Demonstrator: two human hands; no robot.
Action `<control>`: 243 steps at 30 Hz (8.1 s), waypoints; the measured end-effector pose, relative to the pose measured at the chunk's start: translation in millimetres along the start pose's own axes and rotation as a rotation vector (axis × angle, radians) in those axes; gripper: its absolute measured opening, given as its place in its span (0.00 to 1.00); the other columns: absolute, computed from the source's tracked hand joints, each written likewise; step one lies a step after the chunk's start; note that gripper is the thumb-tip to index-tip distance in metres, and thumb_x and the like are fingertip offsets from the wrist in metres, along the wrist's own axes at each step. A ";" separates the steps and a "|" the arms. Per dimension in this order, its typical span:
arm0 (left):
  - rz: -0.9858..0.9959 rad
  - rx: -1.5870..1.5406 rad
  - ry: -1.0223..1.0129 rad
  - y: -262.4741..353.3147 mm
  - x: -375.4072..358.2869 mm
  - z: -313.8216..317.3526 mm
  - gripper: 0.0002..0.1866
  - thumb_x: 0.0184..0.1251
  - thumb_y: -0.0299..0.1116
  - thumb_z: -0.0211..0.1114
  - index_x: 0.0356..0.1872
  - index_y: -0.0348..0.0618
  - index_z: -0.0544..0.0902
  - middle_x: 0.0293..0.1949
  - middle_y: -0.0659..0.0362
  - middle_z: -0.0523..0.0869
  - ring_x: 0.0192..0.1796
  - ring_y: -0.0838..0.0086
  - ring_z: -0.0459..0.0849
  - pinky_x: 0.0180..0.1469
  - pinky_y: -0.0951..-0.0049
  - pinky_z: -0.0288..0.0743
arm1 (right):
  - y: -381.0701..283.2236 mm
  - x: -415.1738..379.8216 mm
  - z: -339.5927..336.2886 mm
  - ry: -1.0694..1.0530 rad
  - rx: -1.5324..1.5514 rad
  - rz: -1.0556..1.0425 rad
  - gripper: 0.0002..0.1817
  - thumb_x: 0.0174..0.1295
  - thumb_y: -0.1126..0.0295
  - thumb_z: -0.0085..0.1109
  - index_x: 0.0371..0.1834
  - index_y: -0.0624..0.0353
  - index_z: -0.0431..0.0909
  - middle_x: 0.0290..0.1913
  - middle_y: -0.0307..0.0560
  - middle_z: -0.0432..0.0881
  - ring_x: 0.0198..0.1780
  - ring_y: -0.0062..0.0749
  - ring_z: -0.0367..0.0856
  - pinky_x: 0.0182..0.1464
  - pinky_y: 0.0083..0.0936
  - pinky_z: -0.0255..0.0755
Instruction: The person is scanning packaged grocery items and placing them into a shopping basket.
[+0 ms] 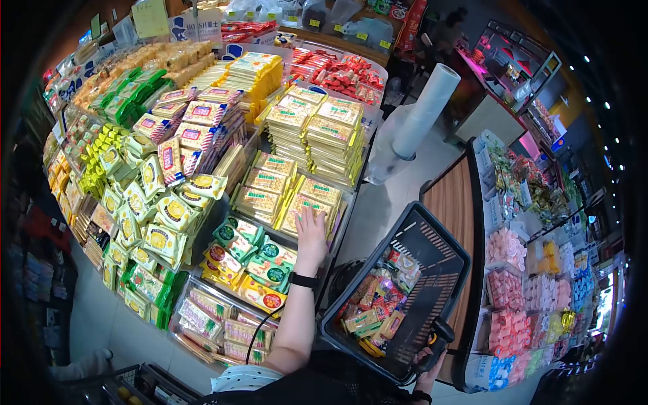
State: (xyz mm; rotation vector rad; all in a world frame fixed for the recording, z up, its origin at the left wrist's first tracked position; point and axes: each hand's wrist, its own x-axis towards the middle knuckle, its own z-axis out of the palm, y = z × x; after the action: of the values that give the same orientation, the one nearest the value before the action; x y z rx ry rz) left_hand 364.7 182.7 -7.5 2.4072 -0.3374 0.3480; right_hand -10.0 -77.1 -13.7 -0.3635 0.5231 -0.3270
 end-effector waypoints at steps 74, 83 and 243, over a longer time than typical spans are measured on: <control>0.187 0.860 -1.109 143.8 2.7 285.0 0.39 0.51 0.54 0.57 0.54 0.29 0.62 0.39 0.47 0.77 0.36 0.59 0.80 0.20 0.55 0.69 | -108.9 255.2 43.5 -0.374 0.023 0.376 0.35 0.61 0.47 0.33 0.64 0.62 0.45 0.50 0.58 0.69 0.51 0.49 0.70 0.54 0.47 0.62; -1.008 -1.423 -1.419 146.8 70.6 236.3 0.35 0.51 0.56 0.50 0.52 0.35 0.65 0.29 0.56 0.74 0.16 0.79 0.66 0.16 0.82 0.60 | -107.6 246.2 65.4 -0.215 -0.178 0.295 0.31 0.64 0.51 0.28 0.63 0.63 0.47 0.48 0.58 0.71 0.48 0.47 0.72 0.50 0.43 0.67; -0.736 0.646 0.669 -65.8 148.8 -192.5 0.36 0.53 0.43 0.60 0.55 0.25 0.57 0.55 0.35 0.63 0.47 0.51 0.75 0.43 0.59 0.72 | -111.7 242.5 92.3 -0.124 -0.412 0.242 0.22 0.62 0.58 0.40 0.54 0.62 0.56 0.38 0.43 0.67 0.40 0.31 0.67 0.48 0.28 0.66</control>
State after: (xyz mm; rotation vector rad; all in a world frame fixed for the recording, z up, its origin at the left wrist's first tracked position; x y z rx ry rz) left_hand 494.2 335.4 145.7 2.5964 1.0724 0.9675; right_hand 214.5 -247.6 4.6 -0.7072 0.5049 0.0416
